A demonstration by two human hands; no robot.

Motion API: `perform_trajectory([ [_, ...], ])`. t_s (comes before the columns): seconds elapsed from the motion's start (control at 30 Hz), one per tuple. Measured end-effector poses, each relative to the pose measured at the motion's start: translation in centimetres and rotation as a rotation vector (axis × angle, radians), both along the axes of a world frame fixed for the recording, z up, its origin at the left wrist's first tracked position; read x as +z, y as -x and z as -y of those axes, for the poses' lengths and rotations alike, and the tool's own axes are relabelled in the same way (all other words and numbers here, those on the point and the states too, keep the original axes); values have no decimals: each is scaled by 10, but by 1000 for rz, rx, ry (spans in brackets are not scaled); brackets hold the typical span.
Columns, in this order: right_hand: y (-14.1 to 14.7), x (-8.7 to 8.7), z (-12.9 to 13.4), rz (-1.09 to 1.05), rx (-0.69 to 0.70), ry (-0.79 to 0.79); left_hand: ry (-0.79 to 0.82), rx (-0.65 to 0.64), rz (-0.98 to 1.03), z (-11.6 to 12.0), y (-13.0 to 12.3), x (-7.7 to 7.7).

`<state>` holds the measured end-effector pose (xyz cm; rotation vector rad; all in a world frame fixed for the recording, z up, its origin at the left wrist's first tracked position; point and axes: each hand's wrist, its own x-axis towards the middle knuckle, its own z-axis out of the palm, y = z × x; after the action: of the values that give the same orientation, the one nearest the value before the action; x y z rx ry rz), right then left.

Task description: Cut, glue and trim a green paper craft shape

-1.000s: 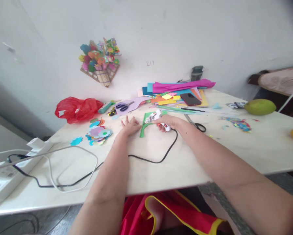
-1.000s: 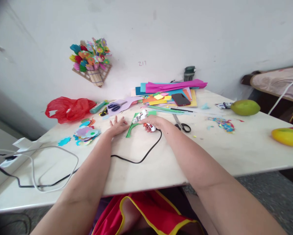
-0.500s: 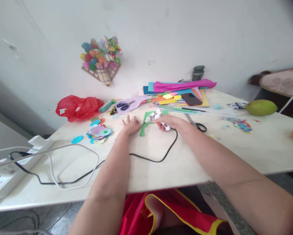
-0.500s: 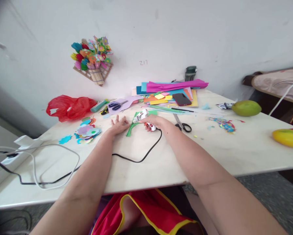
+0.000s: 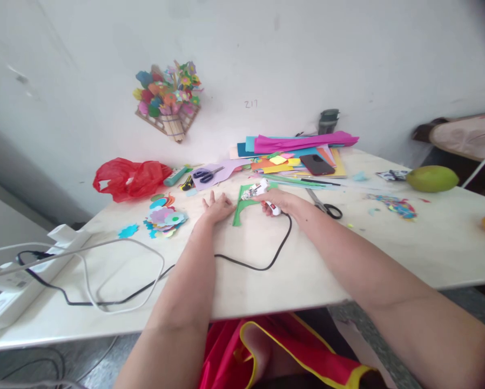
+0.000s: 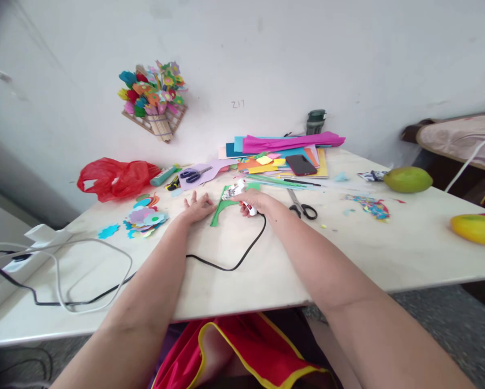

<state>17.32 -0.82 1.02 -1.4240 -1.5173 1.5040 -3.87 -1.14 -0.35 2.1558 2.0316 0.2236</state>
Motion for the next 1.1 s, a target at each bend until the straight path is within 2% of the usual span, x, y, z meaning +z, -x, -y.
perform_trajectory([
  [0.27,-2,-2,-2,-128,-51,23,-42,20,18,-3,2,-4],
  [0.53,-4,-2,-3,-257,-107,-3,-162,16,35,-6,1,-5],
  [0.8,-3,-6,-6,-249,-105,-44,-162,90,-25,-11,-8,-9],
  [1.1,-2,-8,-6,-231,-106,-54,-141,118,-53,-18,-14,-13],
])
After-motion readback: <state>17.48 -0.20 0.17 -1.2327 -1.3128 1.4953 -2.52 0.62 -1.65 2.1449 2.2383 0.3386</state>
